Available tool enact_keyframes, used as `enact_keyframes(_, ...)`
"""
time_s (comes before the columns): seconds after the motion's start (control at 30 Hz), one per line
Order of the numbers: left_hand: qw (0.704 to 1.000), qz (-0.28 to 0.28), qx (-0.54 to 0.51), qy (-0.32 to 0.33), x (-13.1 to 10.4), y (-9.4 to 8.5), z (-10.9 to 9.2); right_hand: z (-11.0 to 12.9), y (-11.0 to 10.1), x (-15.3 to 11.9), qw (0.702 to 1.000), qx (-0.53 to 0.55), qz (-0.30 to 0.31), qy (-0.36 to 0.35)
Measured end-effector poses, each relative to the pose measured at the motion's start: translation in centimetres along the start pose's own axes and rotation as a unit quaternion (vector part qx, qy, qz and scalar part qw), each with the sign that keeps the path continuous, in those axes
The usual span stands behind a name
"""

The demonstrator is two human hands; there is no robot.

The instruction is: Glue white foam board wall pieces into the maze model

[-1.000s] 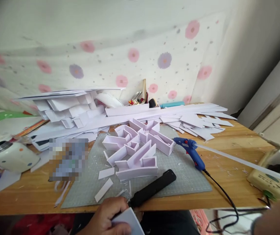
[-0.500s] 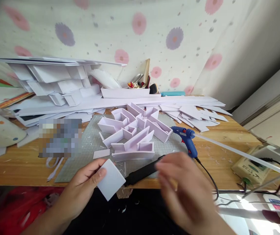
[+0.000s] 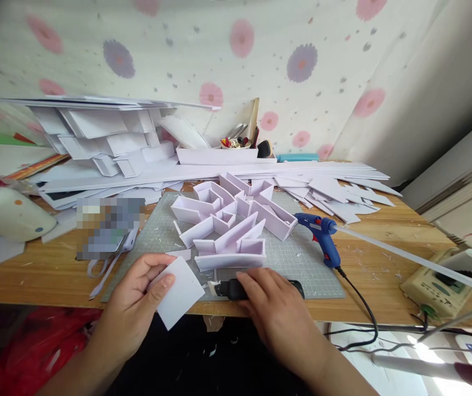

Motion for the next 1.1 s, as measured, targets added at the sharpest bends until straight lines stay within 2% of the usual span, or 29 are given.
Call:
enact_keyframes(0.07,0.999,-0.014,0.040,0.016,-0.2,-0.3,-0.2,-0.2,-1.2,-0.7,0.991,0.127,-0.034,0.025)
enact_keyframes(0.13,0.996,-0.006,0.084,0.027,-0.2,-0.2,-0.4,0.1,-2.0,-0.7,0.961,0.269,-0.043,0.049)
enact_keyframes(0.23,0.989,0.020,0.142,0.043,-0.2,0.6,-1.0,1.3,-1.3,0.9,0.878,0.469,0.009,0.095)
enact_keyframes(0.3,0.980,0.025,0.187,0.069,-0.2,1.1,-1.9,2.2,-0.4,2.3,0.819,0.563,0.028,0.107)
enact_keyframes(0.4,0.964,0.028,0.247,0.098,-0.1,1.5,-3.0,2.7,0.8,3.6,0.769,0.627,0.009,0.121)
enact_keyframes(0.57,0.926,0.059,0.345,0.144,-0.4,2.3,-3.3,2.3,2.0,3.5,0.738,0.659,-0.036,0.143)
enact_keyframes(0.67,0.896,0.044,0.415,0.150,-0.7,2.9,-3.0,2.3,2.1,3.4,0.737,0.660,-0.040,0.137)
enact_keyframes(0.77,0.884,0.020,0.442,0.152,-0.9,3.1,-3.4,2.2,1.6,3.1,0.755,0.644,-0.032,0.121)
enact_keyframes(0.83,0.884,0.004,0.441,0.152,-1.1,2.8,-3.8,2.0,1.0,2.5,0.785,0.611,-0.029,0.101)
enact_keyframes(1.0,0.907,-0.012,0.406,0.113,-1.4,1.8,-4.0,2.8,-0.2,0.1,0.890,0.455,0.017,0.028)
enact_keyframes(1.1,0.921,-0.007,0.378,0.091,-1.5,1.6,-3.8,3.8,-0.4,-0.7,0.920,0.391,0.033,-0.003)
Point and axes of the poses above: each hand's wrist, its own x-axis towards the middle knuckle, its own y-axis out of the palm, z = x × y, the point moved 6 cm from there along x, towards the middle knuckle, and after that the axes turned 15 degrees about z, right-handed, at the moved point
